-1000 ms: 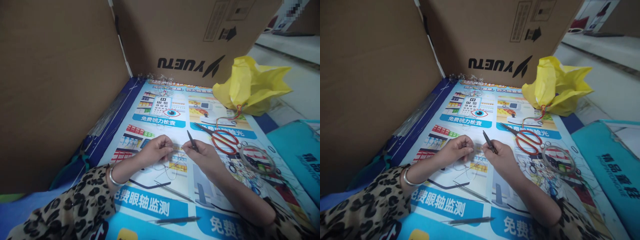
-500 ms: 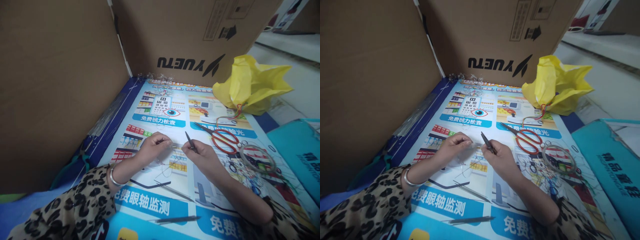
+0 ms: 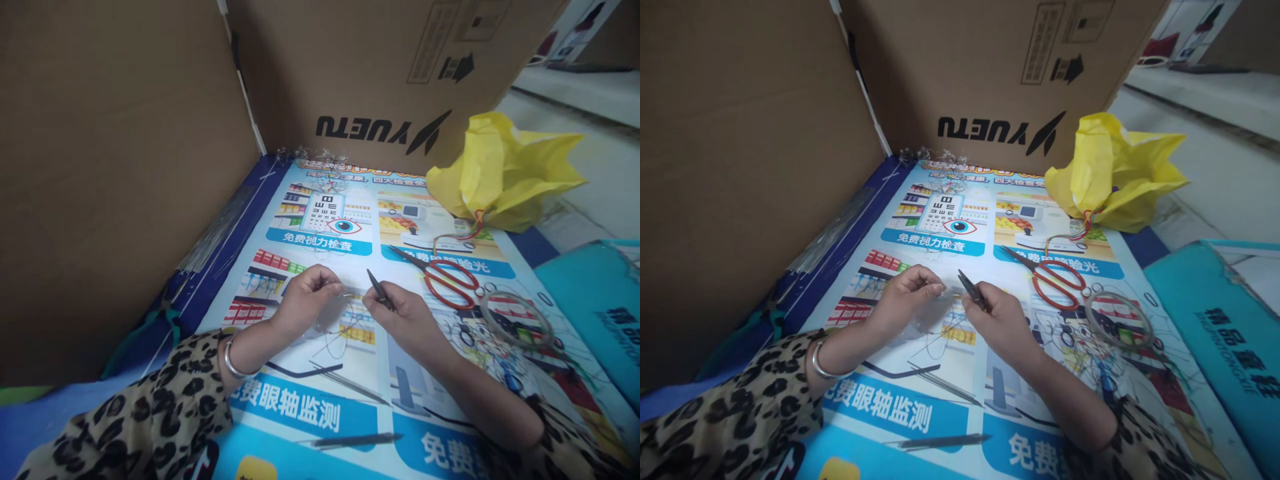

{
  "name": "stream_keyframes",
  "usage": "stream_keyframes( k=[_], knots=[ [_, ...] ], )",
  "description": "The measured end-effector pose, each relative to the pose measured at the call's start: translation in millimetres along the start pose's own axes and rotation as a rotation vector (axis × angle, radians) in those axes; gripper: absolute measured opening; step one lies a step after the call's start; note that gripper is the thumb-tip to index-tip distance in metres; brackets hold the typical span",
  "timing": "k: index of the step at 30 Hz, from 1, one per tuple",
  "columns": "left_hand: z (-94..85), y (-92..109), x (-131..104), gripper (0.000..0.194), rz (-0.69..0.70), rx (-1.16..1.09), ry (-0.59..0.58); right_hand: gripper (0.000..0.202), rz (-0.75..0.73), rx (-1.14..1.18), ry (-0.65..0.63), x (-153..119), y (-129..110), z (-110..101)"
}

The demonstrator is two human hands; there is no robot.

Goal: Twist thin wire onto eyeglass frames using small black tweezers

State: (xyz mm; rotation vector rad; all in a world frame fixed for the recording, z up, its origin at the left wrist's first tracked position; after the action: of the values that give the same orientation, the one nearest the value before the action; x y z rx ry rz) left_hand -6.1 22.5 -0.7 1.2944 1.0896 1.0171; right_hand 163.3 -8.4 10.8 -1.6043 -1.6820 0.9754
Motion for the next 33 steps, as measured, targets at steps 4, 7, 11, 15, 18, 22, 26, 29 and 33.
stream_keyframes(
  k=[4, 7, 11, 15, 18, 22, 26, 29, 33],
  knots=[
    [-0.1, 1.1, -0.6, 0.012, 0.017, -0.006, 0.006, 0.020, -0.016, 0.016, -0.015, 0.1, 1.0, 0.0],
    [-1.2, -1.2, 0.7, 0.012, 0.039, 0.025, -0.001, 0.021, -0.053, 0.002, -0.027, -0.8, 0.3, 1.7],
    [-0.6, -1.8, 1.4, 0.011, 0.081, 0.108, -0.044, 0.019, -0.087, -0.011, -0.029, -2.1, -1.8, 4.6],
    [2.0, 0.6, -0.2, 0.010, 0.110, 0.157, -0.069, 0.019, -0.099, -0.012, -0.030, -2.6, -2.8, 4.9],
    [1.6, -1.8, -0.7, 0.012, 0.066, 0.066, -0.029, 0.020, -0.087, -0.017, -0.028, -2.1, -2.1, 3.6],
    [0.4, -6.3, -0.1, 0.016, 0.037, -0.041, 0.018, 0.019, -0.109, -0.032, -0.019, -1.8, -2.9, 2.4],
    [2.5, -4.4, -0.6, 0.014, 0.072, 0.022, -0.004, 0.016, -0.155, -0.044, -0.018, -2.4, -5.4, 3.4],
    [4.2, -1.5, -2.0, 0.010, 0.100, 0.088, -0.009, 0.018, -0.170, -0.043, -0.033, -2.6, -5.8, 4.6],
    [4.0, -2.9, -2.2, 0.009, 0.110, 0.076, 0.011, 0.019, -0.198, -0.035, -0.058, -3.0, -5.2, 5.5]
  ],
)
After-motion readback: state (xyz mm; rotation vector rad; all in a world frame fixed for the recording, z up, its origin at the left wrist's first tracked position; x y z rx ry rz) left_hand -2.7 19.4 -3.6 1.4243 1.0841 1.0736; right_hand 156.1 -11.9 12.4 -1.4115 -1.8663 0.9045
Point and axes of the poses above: each hand's wrist, its own x-axis towards the middle knuckle, its own z-axis out of the palm, y = z × x, the point moved 2 cm from there along x, towards the middle knuckle, and after that the axes turned 2 degrees about x, right-handed, at the moved point
